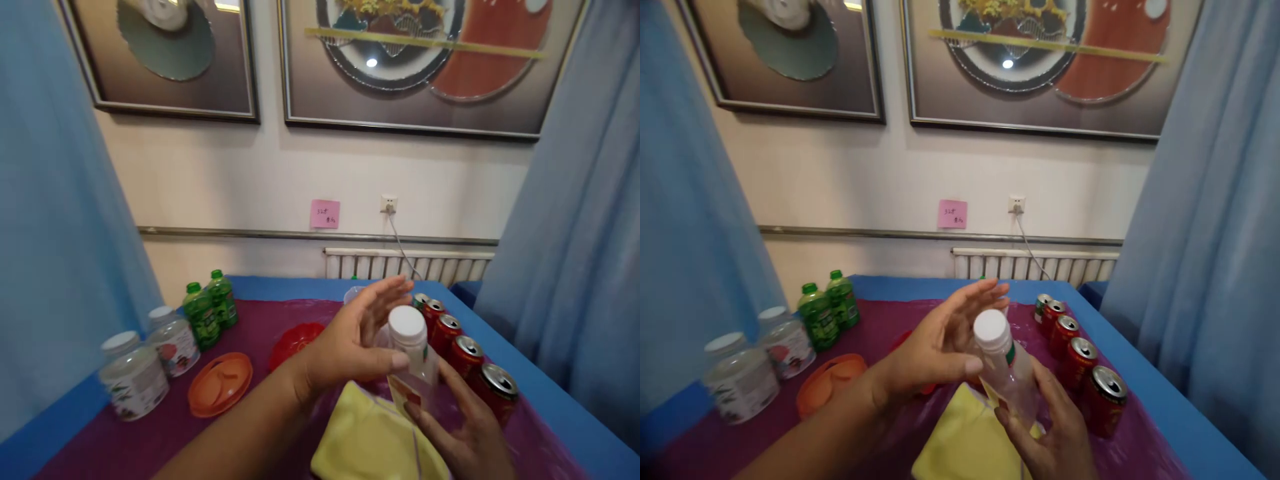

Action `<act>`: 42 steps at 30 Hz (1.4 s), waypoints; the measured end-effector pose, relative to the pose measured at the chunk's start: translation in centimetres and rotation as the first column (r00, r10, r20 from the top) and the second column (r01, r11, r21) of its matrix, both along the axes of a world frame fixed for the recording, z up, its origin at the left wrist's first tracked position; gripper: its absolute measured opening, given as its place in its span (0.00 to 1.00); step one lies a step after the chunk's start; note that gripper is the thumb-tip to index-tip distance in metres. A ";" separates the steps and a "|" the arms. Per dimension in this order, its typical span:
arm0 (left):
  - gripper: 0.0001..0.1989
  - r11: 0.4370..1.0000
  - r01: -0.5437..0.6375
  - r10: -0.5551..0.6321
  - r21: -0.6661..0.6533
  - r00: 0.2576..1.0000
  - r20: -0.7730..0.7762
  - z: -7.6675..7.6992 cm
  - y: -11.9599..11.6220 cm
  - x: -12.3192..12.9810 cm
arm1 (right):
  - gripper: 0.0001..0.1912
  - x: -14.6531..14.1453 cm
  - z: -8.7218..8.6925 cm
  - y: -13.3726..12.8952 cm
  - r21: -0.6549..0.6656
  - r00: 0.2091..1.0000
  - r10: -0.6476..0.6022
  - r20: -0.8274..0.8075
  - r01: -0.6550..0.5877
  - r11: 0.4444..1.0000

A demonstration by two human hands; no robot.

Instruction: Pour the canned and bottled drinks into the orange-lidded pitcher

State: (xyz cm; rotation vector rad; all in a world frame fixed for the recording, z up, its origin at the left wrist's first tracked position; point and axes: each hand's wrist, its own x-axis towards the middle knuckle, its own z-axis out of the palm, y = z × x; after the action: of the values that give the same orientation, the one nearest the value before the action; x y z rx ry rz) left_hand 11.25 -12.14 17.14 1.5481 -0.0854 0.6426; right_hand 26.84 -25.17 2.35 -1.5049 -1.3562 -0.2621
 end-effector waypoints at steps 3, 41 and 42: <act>0.37 0.943 -0.316 0.324 0.103 0.943 -0.077 -2.0 -0.8 -2.9 | 0.31 -2.0 -0.1 1.1 0.054 0.997 0.030 0.065 -0.034 0.998; 0.29 0.343 -0.835 0.909 0.430 0.179 -0.377 -11.8 1.2 -23.6 | 0.45 -20.9 -4.2 9.9 -0.240 0.713 0.508 -0.484 -0.666 0.706; 0.29 0.272 -0.848 0.929 0.456 0.106 -0.356 -11.5 1.7 -24.9 | 0.46 -20.6 -5.0 9.3 -0.251 0.742 0.495 -0.453 -0.639 0.727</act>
State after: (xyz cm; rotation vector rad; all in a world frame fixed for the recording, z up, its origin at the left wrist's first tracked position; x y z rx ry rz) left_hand -13.68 -10.39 5.68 1.7647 1.4990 1.0845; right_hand 6.25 -15.88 -2.64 -1.2661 -1.5544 0.7024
